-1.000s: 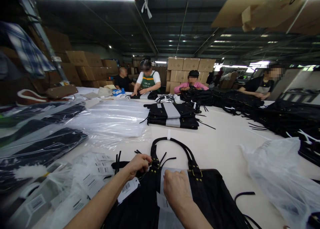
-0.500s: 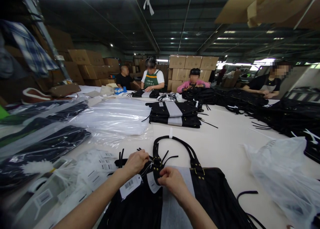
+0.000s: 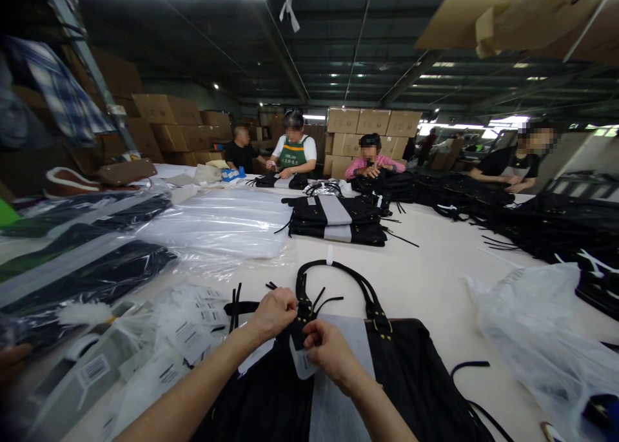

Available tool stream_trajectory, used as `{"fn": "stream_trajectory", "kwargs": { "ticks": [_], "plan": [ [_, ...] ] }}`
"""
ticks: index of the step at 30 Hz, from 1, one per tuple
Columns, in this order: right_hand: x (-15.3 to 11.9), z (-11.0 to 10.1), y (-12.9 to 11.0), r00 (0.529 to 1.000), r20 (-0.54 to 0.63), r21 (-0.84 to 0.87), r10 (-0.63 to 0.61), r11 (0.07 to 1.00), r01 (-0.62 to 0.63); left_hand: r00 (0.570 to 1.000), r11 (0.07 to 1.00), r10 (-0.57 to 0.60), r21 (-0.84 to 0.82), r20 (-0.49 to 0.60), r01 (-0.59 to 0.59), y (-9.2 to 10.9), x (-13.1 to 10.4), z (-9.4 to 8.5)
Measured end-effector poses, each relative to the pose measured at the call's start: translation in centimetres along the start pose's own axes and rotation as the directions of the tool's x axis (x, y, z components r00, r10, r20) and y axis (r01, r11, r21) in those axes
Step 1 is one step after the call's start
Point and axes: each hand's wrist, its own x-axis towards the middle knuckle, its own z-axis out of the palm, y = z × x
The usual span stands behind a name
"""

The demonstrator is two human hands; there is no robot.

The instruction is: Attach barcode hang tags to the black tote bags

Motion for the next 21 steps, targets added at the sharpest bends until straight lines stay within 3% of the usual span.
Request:
{"fn": "stream_trajectory", "kwargs": {
  "ticks": [6, 12, 13, 15, 18, 21],
  "plan": [
    [0.4, -0.3, 0.1, 0.984, -0.076, -0.318, -0.161, 0.939, 0.130, 0.999, 0.995, 0.030, -0.093, 0.041, -0.026, 0.4, -0.7, 1.9],
    [-0.5, -0.7, 0.2, 0.945, -0.113, -0.555, -0.307, 0.808, 0.197, 0.999, 0.958, -0.040, -0.285, -0.037, 0.028, -0.8, -2.2, 4.1],
    [-0.7, -0.6, 0.0, 0.926, -0.107, -0.631, -0.362, 0.744, 0.218, 0.997, 0.942, -0.059, -0.334, -0.057, 0.036, -1.0, -2.3, 4.3],
    [-1.0, -0.4, -0.5, 0.853, -0.051, -0.814, -0.520, 0.517, 0.266, 0.990, 0.898, -0.106, -0.437, -0.097, 0.053, -1.4, -2.2, 4.6],
    [-1.0, 0.3, -1.1, 0.687, 0.105, -0.954, -0.719, 0.124, 0.275, 0.973, 0.806, -0.180, -0.588, -0.142, 0.063, -1.7, -2.0, 5.1],
    [-0.8, 1.6, -0.6, 0.595, 0.236, -0.958, -0.768, -0.080, 0.276, 0.955, 0.706, -0.240, -0.706, -0.176, 0.048, -2.1, -2.2, 5.6]
  ]
}}
